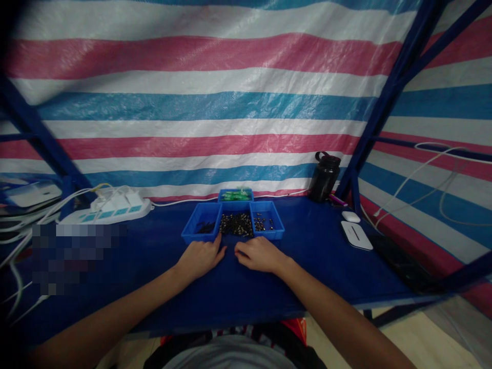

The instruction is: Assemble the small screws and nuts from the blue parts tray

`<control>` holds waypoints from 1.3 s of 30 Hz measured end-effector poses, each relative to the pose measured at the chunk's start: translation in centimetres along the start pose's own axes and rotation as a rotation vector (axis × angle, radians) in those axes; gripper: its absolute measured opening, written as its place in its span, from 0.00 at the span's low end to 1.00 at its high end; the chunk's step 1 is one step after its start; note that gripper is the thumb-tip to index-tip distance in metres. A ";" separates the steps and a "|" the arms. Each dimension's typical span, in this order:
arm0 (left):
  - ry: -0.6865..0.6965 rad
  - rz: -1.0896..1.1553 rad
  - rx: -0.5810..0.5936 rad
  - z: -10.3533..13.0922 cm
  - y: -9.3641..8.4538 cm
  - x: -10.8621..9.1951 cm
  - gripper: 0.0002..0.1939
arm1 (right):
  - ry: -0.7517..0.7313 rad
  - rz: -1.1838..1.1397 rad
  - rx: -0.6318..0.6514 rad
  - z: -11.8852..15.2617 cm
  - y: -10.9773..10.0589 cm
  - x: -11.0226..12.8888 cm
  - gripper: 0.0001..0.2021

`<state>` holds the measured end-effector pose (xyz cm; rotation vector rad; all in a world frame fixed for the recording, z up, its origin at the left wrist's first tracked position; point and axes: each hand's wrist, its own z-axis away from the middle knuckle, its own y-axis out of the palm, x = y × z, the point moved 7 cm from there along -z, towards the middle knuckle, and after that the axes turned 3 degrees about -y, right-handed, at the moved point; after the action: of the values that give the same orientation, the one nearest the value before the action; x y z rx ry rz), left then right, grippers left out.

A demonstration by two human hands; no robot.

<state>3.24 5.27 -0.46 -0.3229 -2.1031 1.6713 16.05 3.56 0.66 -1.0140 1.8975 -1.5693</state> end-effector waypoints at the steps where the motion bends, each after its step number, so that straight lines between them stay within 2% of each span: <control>1: 0.006 0.001 0.002 0.0 -0.1 -0.1 0.25 | 0.002 0.000 0.007 0.0 0.0 0.0 0.07; 12: -0.018 0.002 0.041 0.0 -0.2 0.0 0.28 | 0.018 -0.016 0.044 -0.1 0.2 0.0 0.07; 19: -0.006 0.017 0.012 -0.1 0.1 0.1 0.25 | 0.020 -0.040 0.045 -0.1 0.1 -0.1 0.07; 26: -0.019 0.024 0.012 -0.1 0.0 0.2 0.28 | 0.024 -0.038 0.046 -0.1 0.1 -0.1 0.07; 33: -0.009 0.057 0.022 -0.1 -0.2 0.1 0.21 | 0.029 -0.024 0.051 0.0 0.1 -0.1 0.07; 39: -0.048 0.030 0.036 -0.1 0.2 0.3 0.29 | 0.032 -0.030 0.057 -0.1 0.0 -0.1 0.07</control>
<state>2.99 5.55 -0.54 -0.3074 -2.1099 1.7489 16.02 3.66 0.69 -1.0023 1.8560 -1.6567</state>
